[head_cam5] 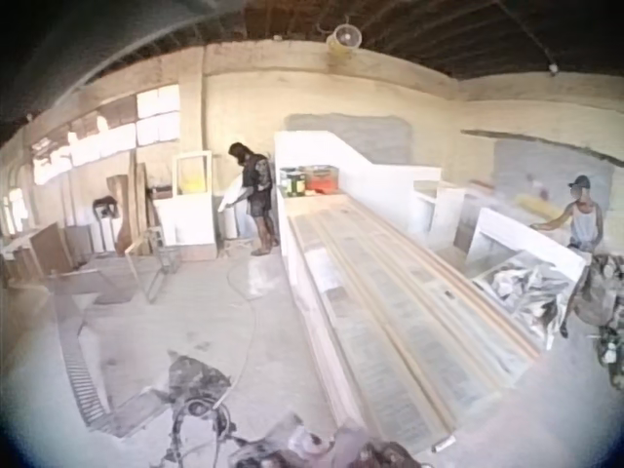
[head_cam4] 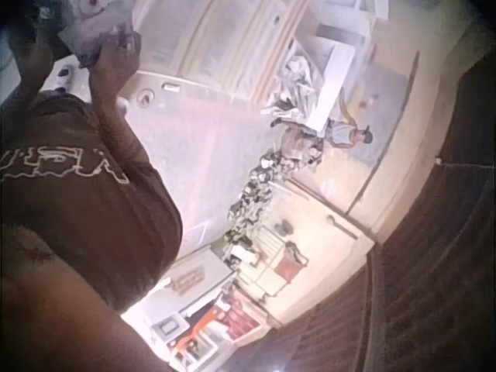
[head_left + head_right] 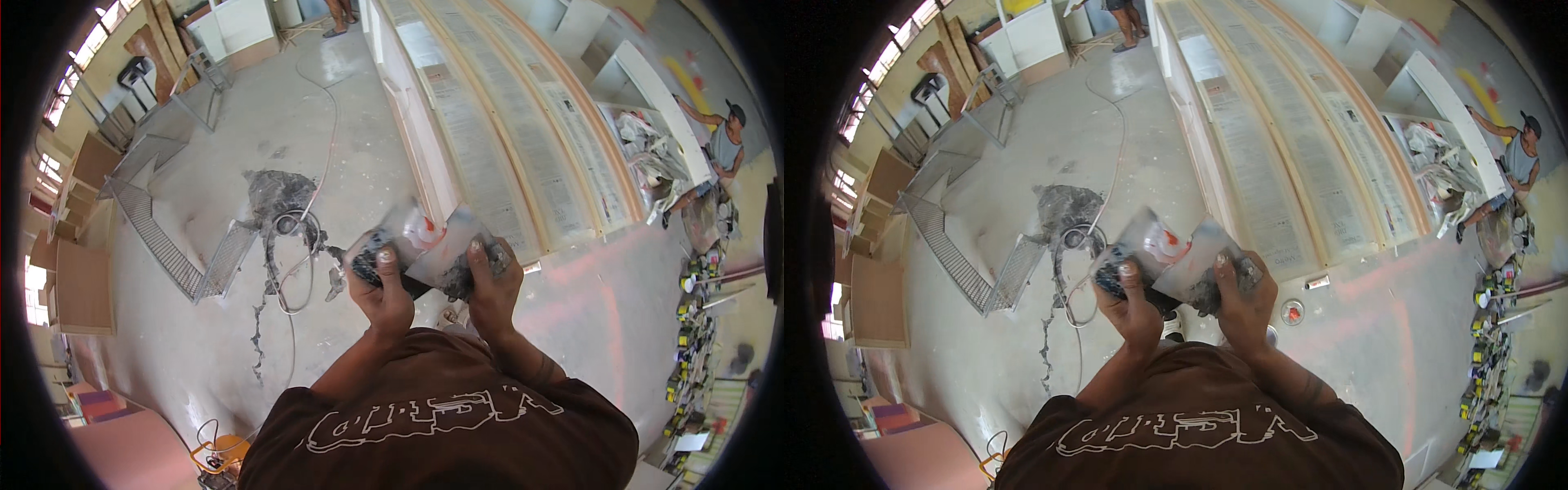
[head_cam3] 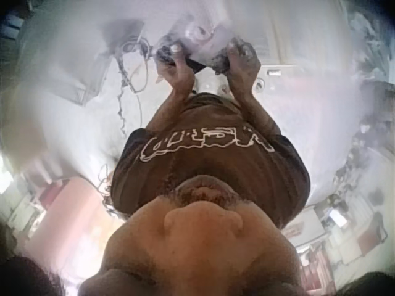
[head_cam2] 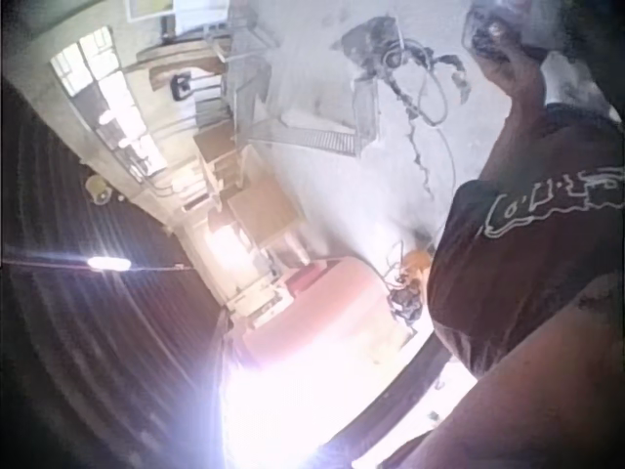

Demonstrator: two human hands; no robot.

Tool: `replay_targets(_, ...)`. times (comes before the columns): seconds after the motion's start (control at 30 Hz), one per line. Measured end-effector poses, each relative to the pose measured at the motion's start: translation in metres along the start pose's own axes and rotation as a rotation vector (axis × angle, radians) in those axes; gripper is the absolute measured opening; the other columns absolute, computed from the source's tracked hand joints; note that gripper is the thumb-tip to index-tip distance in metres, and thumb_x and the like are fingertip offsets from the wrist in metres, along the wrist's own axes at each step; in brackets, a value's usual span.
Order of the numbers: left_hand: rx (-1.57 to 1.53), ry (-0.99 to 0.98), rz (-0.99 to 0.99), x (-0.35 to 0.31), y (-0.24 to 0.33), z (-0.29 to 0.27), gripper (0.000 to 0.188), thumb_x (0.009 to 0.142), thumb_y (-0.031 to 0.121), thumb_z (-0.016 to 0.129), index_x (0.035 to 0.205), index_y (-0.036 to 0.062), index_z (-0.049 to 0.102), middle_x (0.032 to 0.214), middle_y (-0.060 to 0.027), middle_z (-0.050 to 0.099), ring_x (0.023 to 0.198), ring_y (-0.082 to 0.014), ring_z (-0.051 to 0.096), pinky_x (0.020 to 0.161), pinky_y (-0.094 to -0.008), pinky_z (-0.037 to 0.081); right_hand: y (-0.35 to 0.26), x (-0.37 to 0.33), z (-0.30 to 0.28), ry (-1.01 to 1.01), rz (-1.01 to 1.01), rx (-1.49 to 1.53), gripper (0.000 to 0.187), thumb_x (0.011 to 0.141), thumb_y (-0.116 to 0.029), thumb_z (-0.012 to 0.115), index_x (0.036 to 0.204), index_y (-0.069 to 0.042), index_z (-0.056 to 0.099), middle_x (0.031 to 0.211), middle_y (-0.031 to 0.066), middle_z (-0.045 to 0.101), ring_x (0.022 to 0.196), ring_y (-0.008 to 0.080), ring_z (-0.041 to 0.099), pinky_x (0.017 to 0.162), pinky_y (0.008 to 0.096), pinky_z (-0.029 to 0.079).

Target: Applying putty to furniture seams and sanding them smooth.

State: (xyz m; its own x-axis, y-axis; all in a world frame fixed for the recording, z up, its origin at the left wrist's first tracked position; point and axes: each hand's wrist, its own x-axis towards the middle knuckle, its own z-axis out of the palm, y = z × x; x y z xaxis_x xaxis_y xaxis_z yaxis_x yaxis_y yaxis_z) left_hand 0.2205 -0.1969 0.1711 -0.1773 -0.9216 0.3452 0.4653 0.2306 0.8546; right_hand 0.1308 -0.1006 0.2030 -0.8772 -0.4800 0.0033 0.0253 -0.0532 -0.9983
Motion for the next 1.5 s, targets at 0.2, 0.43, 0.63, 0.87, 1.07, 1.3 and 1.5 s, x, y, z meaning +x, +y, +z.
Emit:
replay_targets(0.2,0.248,-0.309,-0.278,-0.026,-0.007,-0.016,0.027,0.101,0.017,0.059,0.119,-0.0037,0.058,0.099,-0.0067,0.067,0.089,-0.0106,0.059,0.082,-0.0263,0.049,-0.008,0.023,-0.022,0.094,-0.201,-0.111,0.021,0.096,-0.017,0.063,0.1,0.004,0.064,0.082,0.0046,0.064,0.076,0.0101,0.055,0.068,0.0269,0.046)
replay_targets(0.43,-0.485,-0.121,-1.158,-0.001,-0.009,-0.011,0.039,0.105,0.03,0.05,0.135,0.0049,0.048,0.115,-0.0139,0.063,0.1,-0.0287,0.066,0.087,-0.0433,0.057,-0.019,0.034,-0.062,-0.601,-0.932,-0.257,0.034,0.083,-0.016,0.075,0.115,-0.007,0.068,0.106,0.0128,0.063,0.087,0.0248,0.062,0.081,0.0367,0.051)
replay_targets(0.63,-0.488,-0.129,-1.185,0.013,-0.005,-0.003,0.033,0.104,0.024,0.052,0.132,0.0077,0.049,0.116,-0.012,0.064,0.102,-0.0262,0.067,0.085,-0.0427,0.06,0.008,0.046,-0.078,-0.68,-0.996,-0.879,0.052,0.076,-0.016,0.07,0.126,-0.03,0.067,0.133,0.0099,0.054,0.119,0.0324,0.051,0.1,0.0445,0.047)
replay_targets(0.87,-0.166,-0.142,-0.824,0.016,-0.019,-0.016,0.027,0.102,0.021,0.058,0.125,0.0058,0.054,0.107,-0.0052,0.066,0.097,-0.0132,0.063,0.083,-0.0318,0.057,-0.017,0.058,-0.092,-0.557,-0.99,-1.121,0.047,0.081,-0.011,0.064,0.124,-0.029,0.066,0.128,0.0062,0.058,0.119,0.0319,0.053,0.099,0.0456,0.045)
replay_targets(1.07,0.03,-0.247,-0.587,0.016,-0.039,-0.022,0.024,0.104,0.017,0.055,0.121,0.0011,0.056,0.107,-0.0051,0.066,0.096,-0.0108,0.06,0.085,-0.0284,0.052,-0.03,0.058,-0.071,-1.013,-0.889,-1.287,0.039,0.085,-0.016,0.061,0.123,-0.023,0.064,0.129,0.0039,0.057,0.119,0.0251,0.054,0.099,0.0456,0.042)
replay_targets(1.3,-0.078,-0.202,-0.723,0.012,-0.04,-0.021,0.03,0.103,0.015,0.056,0.13,0.0026,0.051,0.113,-0.0083,0.064,0.098,-0.0151,0.064,0.083,-0.0298,0.055,-0.019,0.045,-0.07,-0.798,-0.996,-1.196,0.036,0.083,-0.017,0.063,0.118,-0.023,0.067,0.124,0.0033,0.059,0.118,0.0251,0.054,0.094,0.042,0.043)
replay_targets(1.5,0.144,-0.456,-0.621,0.017,-0.036,-0.007,0.026,0.104,0.017,0.054,0.126,0.0012,0.054,0.11,-0.0052,0.065,0.097,-0.0112,0.061,0.085,-0.027,0.052,-0.006,0.047,-0.076,-0.82,-0.821,-1.269,0.035,0.083,-0.017,0.063,0.117,-0.023,0.066,0.125,0.003,0.058,0.121,0.0253,0.052,0.096,0.0429,0.043)
